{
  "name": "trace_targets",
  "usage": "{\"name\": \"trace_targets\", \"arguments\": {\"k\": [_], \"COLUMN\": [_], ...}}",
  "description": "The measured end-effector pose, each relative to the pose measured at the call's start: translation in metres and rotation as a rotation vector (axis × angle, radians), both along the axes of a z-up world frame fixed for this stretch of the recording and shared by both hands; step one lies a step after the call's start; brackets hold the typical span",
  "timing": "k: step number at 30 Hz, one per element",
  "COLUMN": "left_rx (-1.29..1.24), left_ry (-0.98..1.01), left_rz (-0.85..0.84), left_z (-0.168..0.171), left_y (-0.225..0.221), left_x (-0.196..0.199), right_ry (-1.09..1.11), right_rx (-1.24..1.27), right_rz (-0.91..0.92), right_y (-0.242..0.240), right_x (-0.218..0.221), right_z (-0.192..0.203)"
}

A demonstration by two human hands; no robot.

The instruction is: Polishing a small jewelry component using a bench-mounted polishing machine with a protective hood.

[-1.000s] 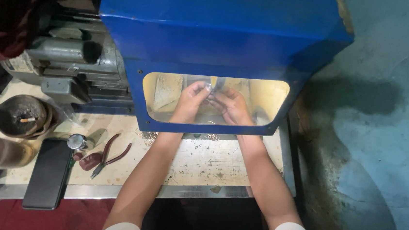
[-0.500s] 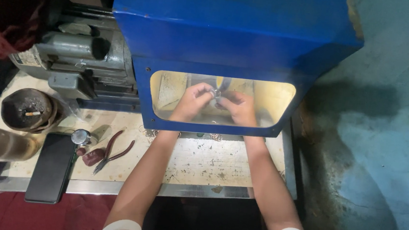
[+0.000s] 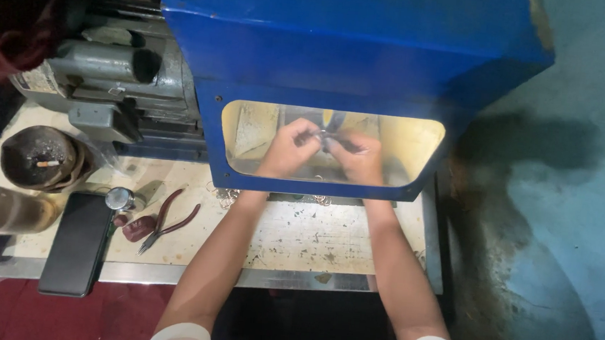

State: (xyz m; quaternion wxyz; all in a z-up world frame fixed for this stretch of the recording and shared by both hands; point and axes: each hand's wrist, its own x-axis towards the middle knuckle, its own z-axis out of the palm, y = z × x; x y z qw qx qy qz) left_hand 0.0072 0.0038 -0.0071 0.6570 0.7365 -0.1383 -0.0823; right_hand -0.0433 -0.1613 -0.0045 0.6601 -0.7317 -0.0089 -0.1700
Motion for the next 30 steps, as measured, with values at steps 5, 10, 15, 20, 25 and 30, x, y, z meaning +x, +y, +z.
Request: {"name": "trace_targets", "arguments": {"k": [5,10,15,20,25,30], "left_rx": [-0.082,-0.105,-0.008,-0.036,-0.153,-0.276], "left_ry": [0.055,0.032,-0.033,-0.046,0.102,0.219], "left_rz": [0.011,0.051,-0.088,-0.124,-0.082,0.023], "left_z": [0.009,0.004,0.038,0.040,0.025,0.006], "left_y": [-0.010,-0.004,0.018,0.016,-0.001,-0.005], "left_x": [-0.006,0.002,-0.004,-0.010,-0.008,0.001], "right_ry": [0.014,0.068,-0.014,0.108,0.131,0.165], "right_rx": [0.047,0.172,0.047,0.139,0.149,0.202], "right_rz": [-0.043,-0.077,-0.006,0.060,0.104,-0.062], "right_y": [0.002,0.014,0.010,-0.002,-0.006,0.002], "right_x": [0.001,0.009,0.001,-0.010,-0.004,0.021], "right_z": [0.002,0.001,0.010,0.019,0.019,-0.022]}}
